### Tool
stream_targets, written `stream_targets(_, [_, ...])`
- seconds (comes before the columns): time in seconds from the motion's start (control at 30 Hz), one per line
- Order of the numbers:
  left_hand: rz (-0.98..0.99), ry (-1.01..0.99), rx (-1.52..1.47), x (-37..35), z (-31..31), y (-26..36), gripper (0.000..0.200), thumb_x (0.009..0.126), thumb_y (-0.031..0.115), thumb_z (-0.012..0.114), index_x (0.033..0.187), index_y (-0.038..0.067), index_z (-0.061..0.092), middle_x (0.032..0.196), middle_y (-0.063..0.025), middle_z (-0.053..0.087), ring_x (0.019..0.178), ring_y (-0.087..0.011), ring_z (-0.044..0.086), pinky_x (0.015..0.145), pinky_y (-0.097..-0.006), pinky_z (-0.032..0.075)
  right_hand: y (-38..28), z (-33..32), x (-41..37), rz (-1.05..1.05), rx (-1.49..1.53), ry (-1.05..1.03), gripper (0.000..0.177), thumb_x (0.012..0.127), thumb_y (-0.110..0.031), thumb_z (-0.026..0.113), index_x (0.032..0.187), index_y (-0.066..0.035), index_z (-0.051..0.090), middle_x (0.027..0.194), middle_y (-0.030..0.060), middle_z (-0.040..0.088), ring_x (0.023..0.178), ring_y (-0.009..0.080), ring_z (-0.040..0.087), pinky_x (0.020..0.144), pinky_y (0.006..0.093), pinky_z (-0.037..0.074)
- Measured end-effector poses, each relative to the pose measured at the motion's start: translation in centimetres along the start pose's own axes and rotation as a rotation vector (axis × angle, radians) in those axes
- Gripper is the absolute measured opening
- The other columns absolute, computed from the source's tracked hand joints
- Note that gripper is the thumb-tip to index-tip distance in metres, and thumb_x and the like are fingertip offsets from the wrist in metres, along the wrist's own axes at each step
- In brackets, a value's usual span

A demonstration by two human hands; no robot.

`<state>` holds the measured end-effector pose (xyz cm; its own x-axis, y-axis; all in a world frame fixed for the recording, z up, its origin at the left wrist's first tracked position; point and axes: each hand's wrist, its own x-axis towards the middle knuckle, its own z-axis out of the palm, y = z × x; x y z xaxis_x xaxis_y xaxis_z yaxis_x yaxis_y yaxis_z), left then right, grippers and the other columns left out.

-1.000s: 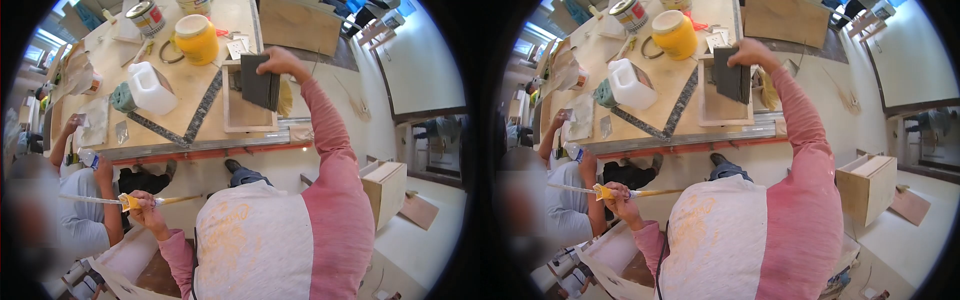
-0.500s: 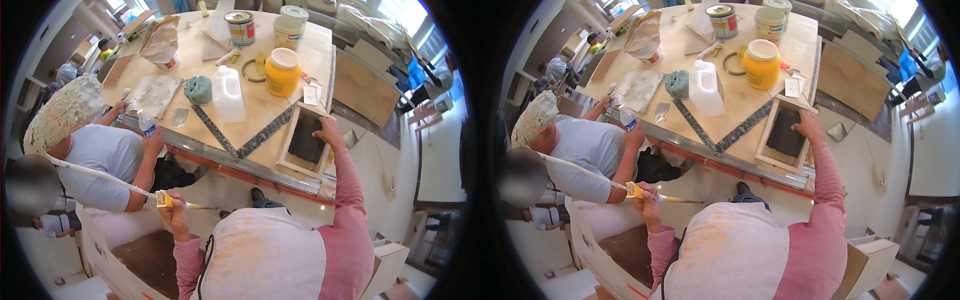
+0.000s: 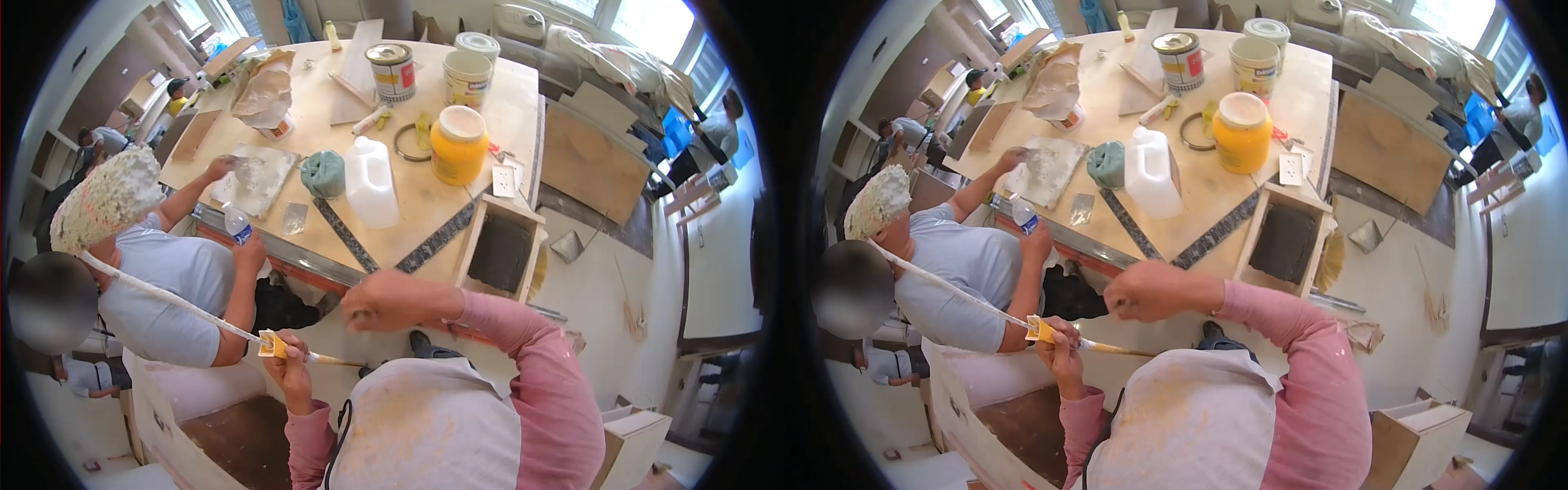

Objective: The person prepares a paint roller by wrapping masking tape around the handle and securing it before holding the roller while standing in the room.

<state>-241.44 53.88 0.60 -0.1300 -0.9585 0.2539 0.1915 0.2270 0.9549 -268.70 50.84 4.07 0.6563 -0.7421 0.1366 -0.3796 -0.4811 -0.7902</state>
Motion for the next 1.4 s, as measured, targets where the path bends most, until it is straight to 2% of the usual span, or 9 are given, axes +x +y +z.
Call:
stream_targets(0.17, [-0.028,0.031,-0.002,0.0,0.1,0.0,0.031,0.100,0.034,0.066,0.105,0.006,0.054,0.081,-0.0001,0.049,0.068,-0.0083,0.045,0.064,-0.0239,0.038,1.5,9.6,3.5,-0.109,0.095,-0.027,0.054,0.081,-0.022,0.079,0.126,-0.003,0.054,0.118,0.0180,0.064,0.110,0.0387,0.062,0.090,0.0474,0.052])
stream_targets(0.27, [-0.017,0.064,-0.006,0.0,0.5,0.3,0.028,0.099,0.030,0.068,0.104,0.006,0.054,0.082,0.0011,0.051,0.071,-0.0076,0.048,0.067,-0.0238,0.042,1.5,16.4,6.3,-0.118,0.407,0.230,0.045,0.082,-0.022,0.077,0.117,-0.003,0.055,0.102,0.0206,0.065,0.095,0.0412,0.064,0.081,0.0461,0.051])
stream_targets(0.37, [-0.038,0.127,0.009,-0.2,0.8,1.4,0.022,0.099,0.023,0.068,0.103,0.006,0.054,0.084,0.0012,0.053,0.072,-0.0072,0.049,0.068,-0.0233,0.044,-0.5,17.7,7.5,-0.022,0.560,0.298,0.042,0.082,-0.019,0.075,0.114,-0.004,0.053,0.097,0.0203,0.064,0.086,0.0393,0.064,0.076,0.0425,0.051])
stream_targets(0.5, [-0.009,0.231,-0.017,-0.5,0.2,2.2,0.019,0.100,0.022,0.067,0.099,0.006,0.055,0.081,0.0018,0.052,0.069,-0.0062,0.046,0.063,-0.0217,0.040,-0.9,19.6,8.7,-0.001,0.724,0.245,0.024,0.083,-0.013,0.072,0.102,-0.005,0.059,0.089,0.0176,0.065,0.078,0.0276,0.062,0.071,0.0387,0.050])
stream_targets(0.6, [0.052,0.353,0.018,-1.4,-0.4,2.4,0.022,0.100,0.023,0.067,0.093,0.008,0.053,0.075,0.0025,0.049,0.064,-0.0059,0.044,0.057,-0.0222,0.037,-1.0,21.5,9.8,0.040,0.848,0.212,0.011,0.083,-0.007,0.071,0.087,0.001,0.063,0.073,0.0068,0.062,0.074,0.0073,0.053,0.065,0.0305,0.047])
stream_targets(0.7, [0.041,0.466,0.066,-2.4,-0.9,3.4,0.029,0.099,0.026,0.068,0.085,0.010,0.047,0.068,0.0031,0.044,0.056,-0.0063,0.041,0.052,-0.0234,0.035,-2.8,21.5,10.1,0.003,0.956,0.136,0.011,0.082,-0.006,0.071,0.085,0.000,0.062,0.069,0.0053,0.059,0.071,0.0049,0.048,0.061,0.0293,0.044])
stream_targets(0.97, [0.141,0.718,0.281,-3.7,-3.9,4.8,0.033,0.100,0.025,0.065,0.077,0.010,0.046,0.059,0.0026,0.039,0.049,-0.0074,0.038,0.047,-0.0256,0.028,-3.5,27.5,13.2,-0.085,0.892,0.046,0.017,0.075,-0.010,0.077,0.072,-0.002,0.062,0.063,0.0126,0.062,0.064,0.0043,0.049,0.056,0.0348,0.045])
stream_targets(1.1, [0.100,0.679,0.143,-5.0,-5.5,5.2,0.040,0.098,0.020,0.067,0.071,0.011,0.040,0.055,0.0027,0.039,0.048,-0.0058,0.034,0.048,-0.0254,0.025,-4.2,28.4,13.6,-0.127,0.798,-0.003,0.014,0.077,-0.008,0.075,0.074,-0.002,0.062,0.063,0.0089,0.059,0.066,0.0045,0.052,0.057,0.0321,0.046])
stream_targets(1.4, [0.085,0.550,-0.049,-6.1,-8.5,5.5,0.030,0.095,0.009,0.063,0.079,0.012,0.039,0.057,0.0028,0.037,0.049,-0.0059,0.032,0.048,-0.0263,0.024,-4.3,30.1,15.6,-0.232,0.820,-0.077,0.013,0.070,-0.002,0.072,0.072,-0.001,0.060,0.061,0.0113,0.057,0.061,0.0078,0.053,0.054,0.0347,0.045])
